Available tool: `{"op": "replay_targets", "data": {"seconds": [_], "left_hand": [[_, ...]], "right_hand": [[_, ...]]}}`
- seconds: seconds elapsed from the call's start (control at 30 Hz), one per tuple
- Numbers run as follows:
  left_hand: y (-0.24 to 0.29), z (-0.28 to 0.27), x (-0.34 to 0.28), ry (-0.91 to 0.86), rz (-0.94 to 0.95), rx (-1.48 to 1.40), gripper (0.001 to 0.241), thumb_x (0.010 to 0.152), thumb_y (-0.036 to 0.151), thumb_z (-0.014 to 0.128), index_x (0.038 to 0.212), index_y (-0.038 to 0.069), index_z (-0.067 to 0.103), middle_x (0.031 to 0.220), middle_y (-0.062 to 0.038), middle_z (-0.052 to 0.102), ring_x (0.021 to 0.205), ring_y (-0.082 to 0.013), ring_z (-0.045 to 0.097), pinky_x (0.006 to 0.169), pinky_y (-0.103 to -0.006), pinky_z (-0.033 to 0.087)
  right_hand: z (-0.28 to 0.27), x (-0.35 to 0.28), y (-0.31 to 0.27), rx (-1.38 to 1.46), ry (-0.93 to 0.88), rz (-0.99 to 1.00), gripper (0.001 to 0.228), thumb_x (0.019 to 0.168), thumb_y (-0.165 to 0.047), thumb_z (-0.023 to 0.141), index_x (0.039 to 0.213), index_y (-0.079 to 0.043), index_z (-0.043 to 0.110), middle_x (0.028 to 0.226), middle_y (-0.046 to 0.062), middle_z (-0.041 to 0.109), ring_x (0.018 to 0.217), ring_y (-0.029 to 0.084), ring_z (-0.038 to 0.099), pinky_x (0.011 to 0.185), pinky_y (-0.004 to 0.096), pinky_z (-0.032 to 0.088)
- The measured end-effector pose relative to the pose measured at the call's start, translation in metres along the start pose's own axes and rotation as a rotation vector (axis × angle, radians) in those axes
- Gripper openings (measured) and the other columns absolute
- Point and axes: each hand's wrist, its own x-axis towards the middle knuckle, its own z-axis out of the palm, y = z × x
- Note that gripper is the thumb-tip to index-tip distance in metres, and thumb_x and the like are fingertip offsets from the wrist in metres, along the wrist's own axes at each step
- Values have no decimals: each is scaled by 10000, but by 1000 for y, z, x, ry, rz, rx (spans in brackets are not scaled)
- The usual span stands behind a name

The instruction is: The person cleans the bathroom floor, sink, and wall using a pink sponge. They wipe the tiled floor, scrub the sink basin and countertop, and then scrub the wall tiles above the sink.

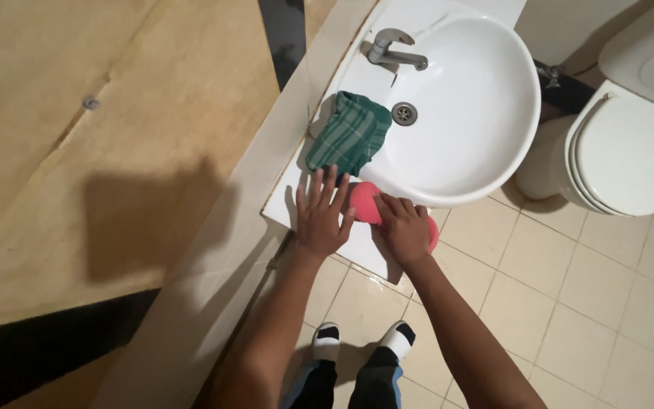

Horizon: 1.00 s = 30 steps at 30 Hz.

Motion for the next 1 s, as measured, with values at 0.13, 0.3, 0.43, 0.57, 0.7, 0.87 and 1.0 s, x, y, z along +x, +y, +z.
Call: {"op": "replay_targets", "data": {"seconds": [0.13,0.3,0.43,0.57,0.7,0.87,1.0], "left_hand": [[-12,-7,21,-102,116,-34,690,997,461,533,1596,141,412,1681,-116,332,1553,-323,297,1204,-637,193],[-6,7,64,-171,94,-30,740,998,549,491,1595,122,400,1674,-98,336,1557,-294,268,1233,-597,164],[4,18,106,-243,-7,-30,800,970,647,449,1566,115,404,1647,-110,333,1534,-291,246,1211,-593,124],[5,26,139,-339,-62,-12,783,990,678,398,1541,122,429,1648,-121,338,1543,-290,237,1223,-588,96],[-7,41,130,-209,2,-96,715,1050,595,420,1558,92,446,1653,-147,361,1558,-305,275,1256,-590,115],[1,20,49,-15,24,-213,604,1043,444,491,1535,94,493,1658,-162,379,1535,-350,339,1230,-596,202],[6,3,0,10,-74,-246,557,994,345,559,1483,79,527,1606,-185,421,1489,-398,377,1166,-556,293]], "right_hand": [[9,-4,0,-20,-30,34,613,767,-238,785,1363,-156,667,1328,1,673,1129,213,615,889,425,435],[6,1,-1,2,15,22,595,733,-204,766,1318,-155,672,1323,16,669,1137,220,612,892,422,443],[2,3,-3,1,3,36,583,723,-213,774,1293,-149,673,1312,23,666,1138,230,612,867,424,443],[5,3,0,12,-3,34,597,724,-201,769,1310,-150,668,1314,10,666,1138,223,613,861,420,443],[1,6,-2,12,-9,32,611,715,-208,776,1315,-157,669,1317,7,665,1124,221,613,860,426,440],[-1,5,-4,12,-22,25,627,702,-212,782,1313,-139,660,1322,22,659,1119,233,612,876,430,438],[-2,4,-5,29,-21,43,636,713,-203,790,1333,-139,661,1316,24,667,1112,233,613,873,424,441]]}}
